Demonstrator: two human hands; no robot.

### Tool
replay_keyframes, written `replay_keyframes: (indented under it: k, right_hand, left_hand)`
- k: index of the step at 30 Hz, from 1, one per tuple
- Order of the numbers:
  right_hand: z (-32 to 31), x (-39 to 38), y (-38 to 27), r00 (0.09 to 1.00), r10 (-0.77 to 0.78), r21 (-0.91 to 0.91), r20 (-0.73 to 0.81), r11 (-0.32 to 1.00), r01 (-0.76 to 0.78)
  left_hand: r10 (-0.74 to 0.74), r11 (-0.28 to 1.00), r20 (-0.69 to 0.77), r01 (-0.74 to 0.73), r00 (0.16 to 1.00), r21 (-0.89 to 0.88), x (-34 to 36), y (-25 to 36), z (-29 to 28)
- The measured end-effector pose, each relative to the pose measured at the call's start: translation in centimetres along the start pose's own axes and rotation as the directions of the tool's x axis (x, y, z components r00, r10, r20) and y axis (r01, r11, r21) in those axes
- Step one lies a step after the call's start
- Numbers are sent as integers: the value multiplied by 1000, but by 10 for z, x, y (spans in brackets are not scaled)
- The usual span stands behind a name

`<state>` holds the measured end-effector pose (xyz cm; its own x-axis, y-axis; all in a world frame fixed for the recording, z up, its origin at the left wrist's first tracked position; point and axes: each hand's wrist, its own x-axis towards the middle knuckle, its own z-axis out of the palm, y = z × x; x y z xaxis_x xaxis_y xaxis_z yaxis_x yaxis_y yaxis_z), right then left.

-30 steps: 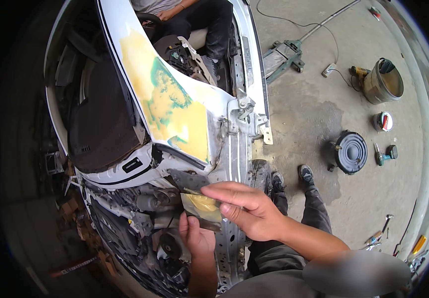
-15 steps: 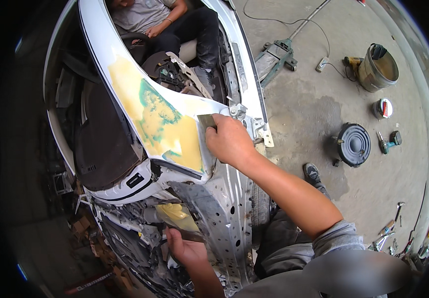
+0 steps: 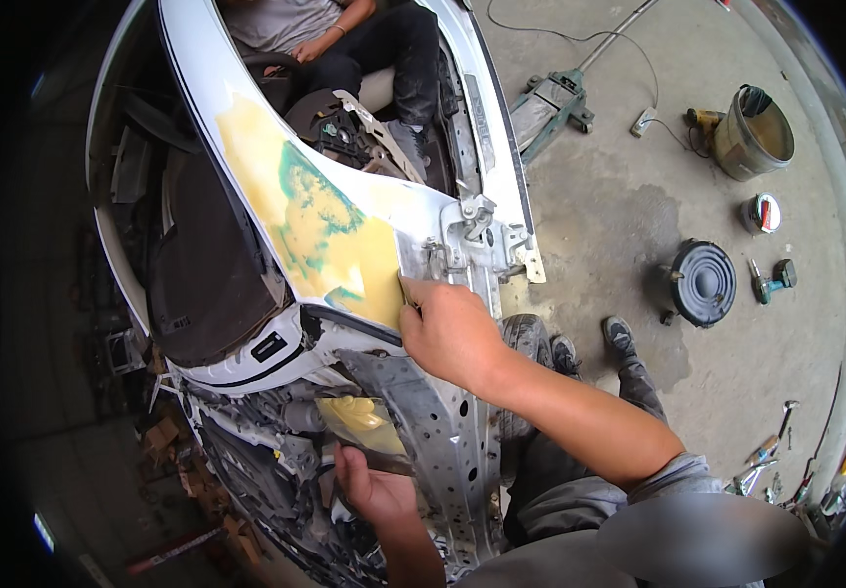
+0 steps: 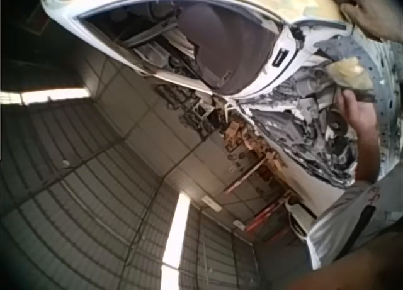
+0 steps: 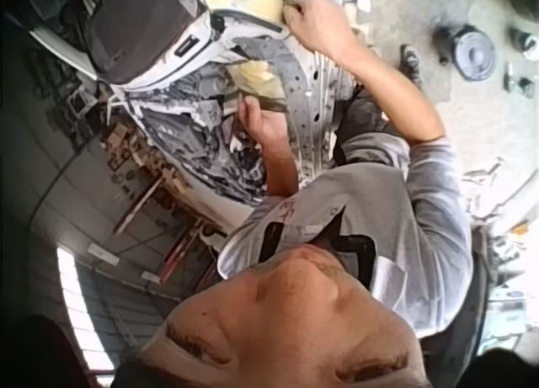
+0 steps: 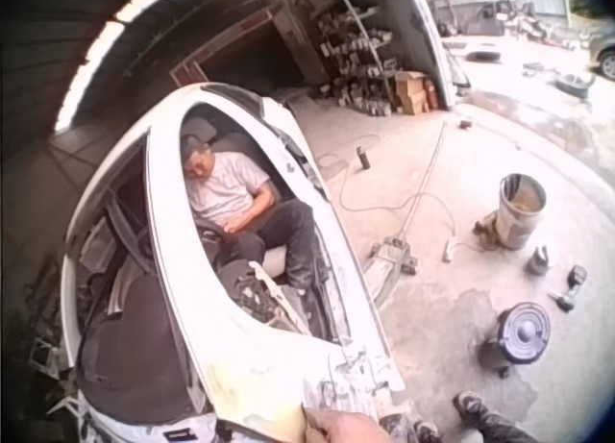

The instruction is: The person scoops yellow body filler from a container, mixes it on a metal sheet, and applies it to the front fender area of a white car using a spreader. They then smooth the filler along the fender edge and door frame.

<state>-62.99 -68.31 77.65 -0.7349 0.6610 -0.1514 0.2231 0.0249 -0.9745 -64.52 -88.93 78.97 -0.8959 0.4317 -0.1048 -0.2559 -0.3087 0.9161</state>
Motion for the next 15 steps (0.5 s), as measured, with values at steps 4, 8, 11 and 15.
replay_keyframes:
  k: [4,8,11,15]
  right_hand:
    - [-6,-29,6,986,10,-53,168,999,-1]
    - [-40,-55,-3,979,102,51,174,992,-112]
    - [-50,-63,-7,960,-211,252,182,954,162]
    - [-44,-51,11,935,-304,91,182,952,291]
  left_hand:
    - [-70,997,82,73,994,-31,5,-6,-3]
    - [-200,980,31,199,979,14,5,-20,-5]
    - [-208,978,67,207,976,29,7,-30,2]
    - [-101,987,-29,97,994,-125,15,-12,7]
